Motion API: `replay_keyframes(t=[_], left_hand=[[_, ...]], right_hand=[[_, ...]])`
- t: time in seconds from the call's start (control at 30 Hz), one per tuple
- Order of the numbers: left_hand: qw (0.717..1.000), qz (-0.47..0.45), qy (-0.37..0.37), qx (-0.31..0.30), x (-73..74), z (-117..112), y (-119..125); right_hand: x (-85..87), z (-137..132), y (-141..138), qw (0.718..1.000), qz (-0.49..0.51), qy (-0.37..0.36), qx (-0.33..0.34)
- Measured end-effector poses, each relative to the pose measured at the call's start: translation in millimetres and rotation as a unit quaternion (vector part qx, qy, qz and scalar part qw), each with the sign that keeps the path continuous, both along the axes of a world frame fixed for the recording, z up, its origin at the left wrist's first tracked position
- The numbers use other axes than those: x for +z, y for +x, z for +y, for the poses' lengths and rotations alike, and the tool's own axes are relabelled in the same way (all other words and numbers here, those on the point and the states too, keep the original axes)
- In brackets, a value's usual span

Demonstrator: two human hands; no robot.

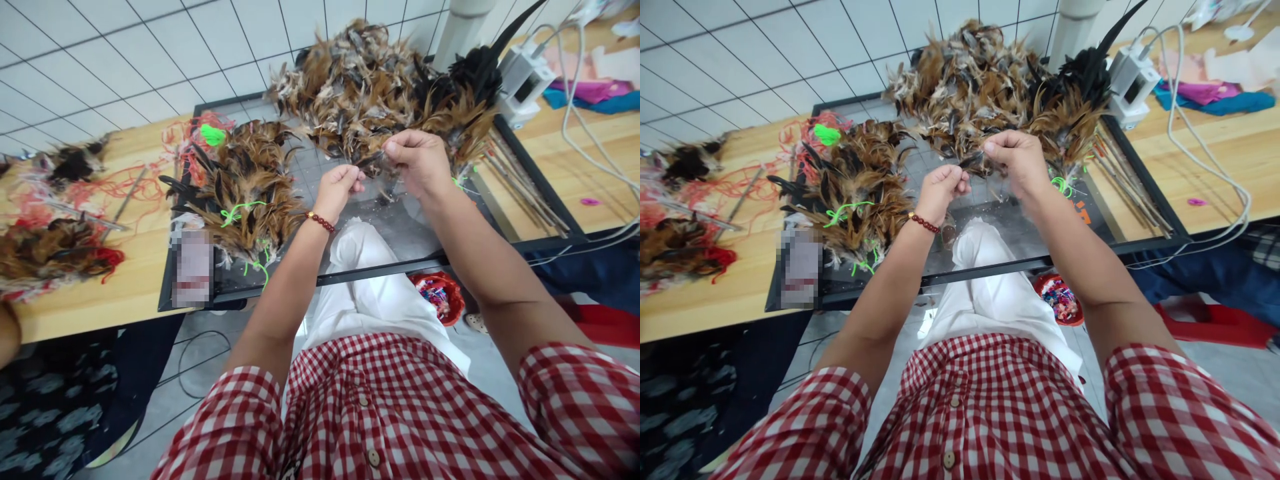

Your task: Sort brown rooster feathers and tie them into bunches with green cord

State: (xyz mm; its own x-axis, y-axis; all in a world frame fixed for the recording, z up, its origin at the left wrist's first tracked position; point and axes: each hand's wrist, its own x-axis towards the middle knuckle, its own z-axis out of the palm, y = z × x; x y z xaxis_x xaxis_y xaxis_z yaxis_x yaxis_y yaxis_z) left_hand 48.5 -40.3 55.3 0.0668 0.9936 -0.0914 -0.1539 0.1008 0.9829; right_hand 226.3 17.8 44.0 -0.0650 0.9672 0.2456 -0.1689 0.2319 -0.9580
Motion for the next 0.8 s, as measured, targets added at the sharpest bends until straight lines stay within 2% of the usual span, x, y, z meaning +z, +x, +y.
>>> replay_keyframes(t=[0.1, 0.2, 0.3, 0.4, 0.47, 0.53, 0.6, 0.67, 0.73, 0.8], left_hand=[[0.998, -0.019, -0.032, 0.059, -3.5, 5.0, -5.5], [0.992, -0.018, -0.032, 0.119, -12.6, 13.6, -11.3], [0.981, 0.013, 0.051, 0.189, -20.2, 21.4, -15.1], [0.966, 0.045, 0.144, 0.212, -19.2, 22.4, -15.6], [0.964, 0.047, 0.182, 0.189, -14.3, 18.3, -13.2], [0.971, 0.046, 0.193, 0.131, -9.0, 12.1, -8.6], [0.984, 0.052, 0.164, 0.053, -6.0, 6.2, -3.0], [0.991, 0.056, 0.119, 0.004, -6.0, 2.8, 1.6], [0.995, 0.054, 0.088, -0.012, -8.1, 2.3, 4.0], [0.997, 0.04, 0.072, -0.003, -9.8, 3.5, 4.5]], right_hand=[[2.6, 8.4, 7.5, 0.997, 0.058, -0.003, -0.049], [6.6, 10.4, 12.9, 0.991, 0.065, 0.018, -0.119], [9.6, 3.7, 11.2, 0.992, 0.019, 0.029, -0.119], [11.4, -8.0, 3.1, 0.993, -0.038, 0.08, -0.078], [12.3, -15.4, -2.7, 0.988, -0.083, 0.119, -0.058], [12.8, -21.0, -7.0, 0.983, -0.123, 0.127, -0.04], [12.8, -24.6, -9.4, 0.984, -0.137, 0.113, -0.025], [12.0, -26.2, -10.5, 0.985, -0.136, 0.101, -0.017], [10.5, -26.1, -11.6, 0.987, -0.13, 0.097, -0.008], [8.4, -25.3, -14.9, 0.99, -0.112, 0.088, 0.01]])
